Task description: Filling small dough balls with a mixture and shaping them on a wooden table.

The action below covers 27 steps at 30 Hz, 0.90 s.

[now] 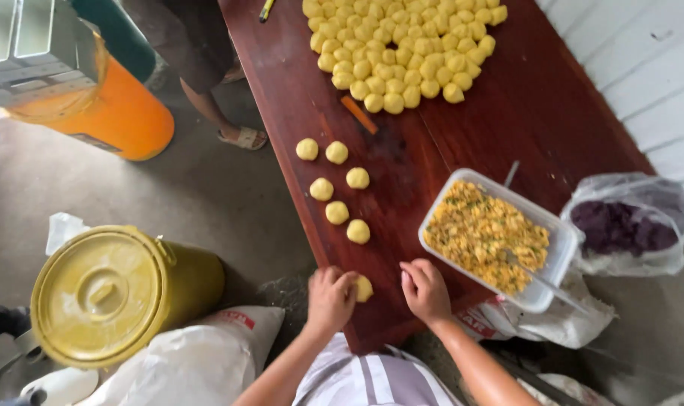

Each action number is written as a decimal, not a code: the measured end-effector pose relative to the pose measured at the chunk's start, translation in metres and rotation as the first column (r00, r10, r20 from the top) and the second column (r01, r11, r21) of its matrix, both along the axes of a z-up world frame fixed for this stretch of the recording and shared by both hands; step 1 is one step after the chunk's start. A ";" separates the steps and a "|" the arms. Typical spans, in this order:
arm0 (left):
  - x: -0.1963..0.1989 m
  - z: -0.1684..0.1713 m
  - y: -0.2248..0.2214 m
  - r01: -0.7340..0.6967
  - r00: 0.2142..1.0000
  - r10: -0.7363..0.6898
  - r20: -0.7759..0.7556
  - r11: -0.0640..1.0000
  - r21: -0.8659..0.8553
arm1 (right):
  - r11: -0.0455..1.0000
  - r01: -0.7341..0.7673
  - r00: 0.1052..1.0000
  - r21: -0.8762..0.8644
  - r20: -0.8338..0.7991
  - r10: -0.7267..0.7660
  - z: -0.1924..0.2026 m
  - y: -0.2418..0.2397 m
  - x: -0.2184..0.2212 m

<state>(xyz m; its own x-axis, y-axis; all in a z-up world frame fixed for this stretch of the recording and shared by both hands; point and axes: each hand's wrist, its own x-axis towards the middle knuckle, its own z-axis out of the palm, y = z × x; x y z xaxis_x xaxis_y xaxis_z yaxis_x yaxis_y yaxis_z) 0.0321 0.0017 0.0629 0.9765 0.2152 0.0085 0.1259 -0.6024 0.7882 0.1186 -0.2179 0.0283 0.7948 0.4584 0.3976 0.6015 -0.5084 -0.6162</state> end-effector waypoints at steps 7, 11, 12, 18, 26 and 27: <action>0.044 -0.017 -0.035 -0.118 0.932 -0.094 0.351 0.835 0.537 | 0.979 0.020 0.987 0.201 -0.163 0.013 0.001 -0.025 -0.019; 0.064 -0.051 -0.040 -0.045 0.926 -0.204 0.319 0.778 0.627 | 0.976 0.020 0.998 0.216 -0.061 -0.007 0.019 -0.059 -0.048; 0.062 -0.049 -0.041 -0.013 0.935 -0.218 0.281 0.769 0.640 | 0.972 0.051 0.989 0.228 -0.145 -0.018 0.026 -0.068 -0.060; 0.074 -0.023 -0.045 0.039 0.941 -0.234 0.245 0.792 0.610 | 0.957 0.175 0.984 0.229 -0.081 -0.161 0.093 -0.083 -0.043; 0.044 0.010 -0.036 0.054 0.905 -0.227 0.361 0.900 0.432 | 0.943 0.145 0.973 -0.301 0.217 -0.081 0.081 -0.052 0.112; 0.038 0.040 -0.040 0.206 0.942 -0.295 0.161 0.885 0.416 | 0.945 0.127 0.987 -0.300 0.132 -0.091 0.085 -0.052 0.114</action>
